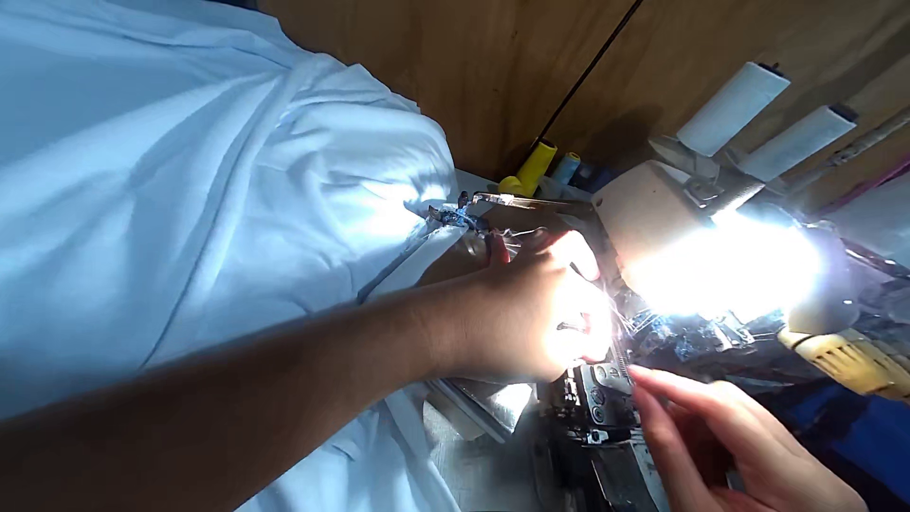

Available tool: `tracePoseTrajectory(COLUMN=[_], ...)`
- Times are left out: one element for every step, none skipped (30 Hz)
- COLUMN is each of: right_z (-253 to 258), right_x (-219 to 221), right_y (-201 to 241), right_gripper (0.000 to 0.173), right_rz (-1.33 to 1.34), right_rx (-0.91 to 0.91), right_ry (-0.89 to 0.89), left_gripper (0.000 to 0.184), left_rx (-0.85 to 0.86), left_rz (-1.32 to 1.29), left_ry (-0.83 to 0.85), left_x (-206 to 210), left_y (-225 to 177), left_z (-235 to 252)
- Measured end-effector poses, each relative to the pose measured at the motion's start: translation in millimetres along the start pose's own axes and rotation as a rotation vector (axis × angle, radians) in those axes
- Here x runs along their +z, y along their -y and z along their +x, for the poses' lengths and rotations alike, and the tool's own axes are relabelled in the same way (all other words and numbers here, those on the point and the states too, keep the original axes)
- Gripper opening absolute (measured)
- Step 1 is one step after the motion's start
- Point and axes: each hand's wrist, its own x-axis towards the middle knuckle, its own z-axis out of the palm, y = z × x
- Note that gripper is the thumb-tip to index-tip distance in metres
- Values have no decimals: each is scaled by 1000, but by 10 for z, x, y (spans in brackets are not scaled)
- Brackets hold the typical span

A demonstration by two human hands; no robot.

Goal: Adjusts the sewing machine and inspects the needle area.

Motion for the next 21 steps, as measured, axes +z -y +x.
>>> tracePoseTrajectory(right_z=[45,87,120,146,170,192,214,244,279,313,351,392,435,483,526,560,587,609,635,655,672], right_x=[16,2,-30,-60,-72,-65,-39,-8,25,54,81,93,84,64,40,20,-8,-37,-41,-38,-102], right_y=[7,10,18,33,47,56,61,70,83,103,128,171,240,292,322,328,366,442,491,522,616], right_gripper=[18,18,20,22,25,27,28,28,26,23,20,18,15,11,9,10,11,14,17,22,18], right_rz=[-76,-135,-194,-264,-333,-397,-456,-508,-559,-609,-653,-676,-686,-704,-723,-754,-760,-723,-717,-726,-676], right_rx=[-11,-16,-16,-18,-28,-49,-77,-112,-155,-196,-230,-244,-239,-254,-283,-333,-353,-342,-340,-322,-256], right_ry=[-4,11,44,86,124,149,150,138,123,110,96,97,122,149,173,195,250,311,345,376,490], left_gripper=[9,7,7,8,8,9,10,10,9,7,6,5,8,9,10,11,9,8,7,7,7], left_rx=[-43,-94,-124,-127,-125,-122,-127,-122,-115,-126,-127,-101,-60,-34,-43,-58,-76,-87,-87,-99,-103], left_rz=[7,24,42,52,60,67,65,55,47,17,-16,-50,-71,-76,-83,-92,-96,-100,-89,-75,-73], left_ry=[6,14,11,0,-11,-8,13,21,29,73,97,95,91,99,112,135,149,170,184,217,234], left_x=[-19,-47,-63,-68,-67,-65,-71,-77,-89,-125,-147,-140,-126,-132,-155,-185,-207,-234,-251,-281,-294], left_y=[-33,-65,-83,-91,-90,-79,-73,-67,-62,-67,-53,-17,26,57,59,52,51,52,58,57,50], left_z=[1,7,11,9,5,4,6,7,5,1,-4,-6,-4,-7,-15,-22,-22,-18,-12,-6,-4])
